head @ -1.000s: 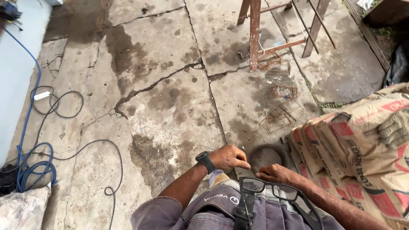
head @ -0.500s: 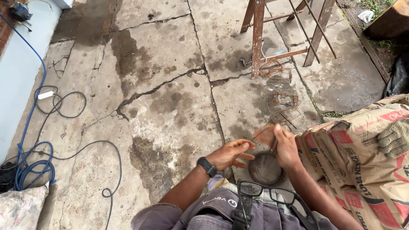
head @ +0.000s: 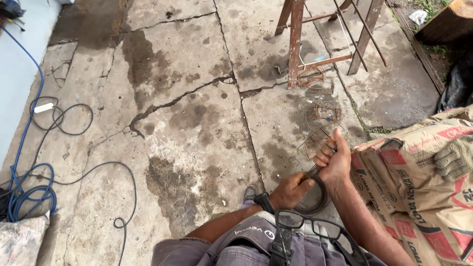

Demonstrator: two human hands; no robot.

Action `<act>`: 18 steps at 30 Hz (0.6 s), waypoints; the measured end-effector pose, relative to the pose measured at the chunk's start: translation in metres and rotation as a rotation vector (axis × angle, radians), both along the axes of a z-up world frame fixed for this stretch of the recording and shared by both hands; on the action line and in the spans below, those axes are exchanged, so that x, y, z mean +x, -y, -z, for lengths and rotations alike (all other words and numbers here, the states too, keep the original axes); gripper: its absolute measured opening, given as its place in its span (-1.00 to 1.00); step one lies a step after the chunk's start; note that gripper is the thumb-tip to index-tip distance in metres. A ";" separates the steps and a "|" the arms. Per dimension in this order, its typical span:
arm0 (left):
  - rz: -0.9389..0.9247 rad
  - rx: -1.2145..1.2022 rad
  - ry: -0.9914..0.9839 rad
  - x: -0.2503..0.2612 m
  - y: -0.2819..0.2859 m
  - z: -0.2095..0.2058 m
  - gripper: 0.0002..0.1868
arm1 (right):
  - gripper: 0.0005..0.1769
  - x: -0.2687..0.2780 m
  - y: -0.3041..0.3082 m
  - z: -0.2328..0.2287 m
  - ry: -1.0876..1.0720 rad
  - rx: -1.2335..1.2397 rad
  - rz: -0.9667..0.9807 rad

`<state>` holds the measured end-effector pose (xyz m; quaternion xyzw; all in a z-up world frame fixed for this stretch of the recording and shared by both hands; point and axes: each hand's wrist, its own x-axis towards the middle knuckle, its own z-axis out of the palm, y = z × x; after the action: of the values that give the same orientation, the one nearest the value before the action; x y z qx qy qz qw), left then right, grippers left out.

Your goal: The person walks across a concrete floor carrying a bundle of wire and pliers, then bends down to tie a metal rebar grid using wire and pliers. The person manipulates the wire around the rebar intersections and twists it to secure the structure.

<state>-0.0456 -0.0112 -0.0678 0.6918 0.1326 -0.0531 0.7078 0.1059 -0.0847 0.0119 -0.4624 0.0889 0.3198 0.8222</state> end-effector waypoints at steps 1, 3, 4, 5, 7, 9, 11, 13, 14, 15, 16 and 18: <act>-0.018 0.049 -0.046 0.001 0.003 0.002 -0.52 | -0.45 -0.001 0.001 -0.002 -0.010 -0.012 0.028; -0.008 0.093 -0.092 0.004 0.006 0.001 -0.50 | -0.46 0.001 0.003 0.010 -0.021 -0.031 0.081; -0.014 0.104 -0.172 0.006 0.006 -0.004 -0.46 | -0.46 0.004 0.003 0.023 -0.030 -0.030 0.103; -0.014 0.123 -0.244 0.013 0.004 -0.008 -0.42 | -0.45 0.011 0.002 0.034 -0.032 -0.025 0.131; -0.001 0.095 -0.244 0.019 0.010 0.004 -0.45 | -0.44 0.016 0.011 0.042 -0.040 -0.015 0.153; -0.014 0.066 -0.253 0.022 0.013 0.012 -0.48 | -0.43 0.018 0.016 0.051 -0.056 -0.005 0.149; -0.037 0.079 -0.252 0.027 0.014 0.017 -0.49 | -0.47 0.021 0.019 0.062 -0.072 0.013 0.162; 0.018 0.060 -0.251 0.027 0.010 0.017 -0.50 | -0.47 0.025 0.028 0.074 -0.095 0.016 0.157; 0.071 0.043 -0.248 0.028 0.008 0.016 -0.50 | -0.46 0.028 0.032 0.079 -0.116 0.020 0.150; 0.079 0.043 -0.244 0.026 0.004 0.011 -0.50 | -0.46 0.023 0.038 0.067 -0.112 0.020 0.158; 0.146 0.044 -0.225 0.025 0.000 0.005 -0.51 | -0.53 0.018 0.043 0.055 -0.107 -0.045 0.160; 0.207 0.043 -0.206 0.021 -0.014 -0.013 -0.51 | -0.60 0.013 0.056 0.033 -0.102 -0.111 0.156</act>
<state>-0.0246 0.0031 -0.0552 0.7077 0.1336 -0.1936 0.6662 0.1189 -0.1406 -0.0212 -0.4819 0.1837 0.2723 0.8123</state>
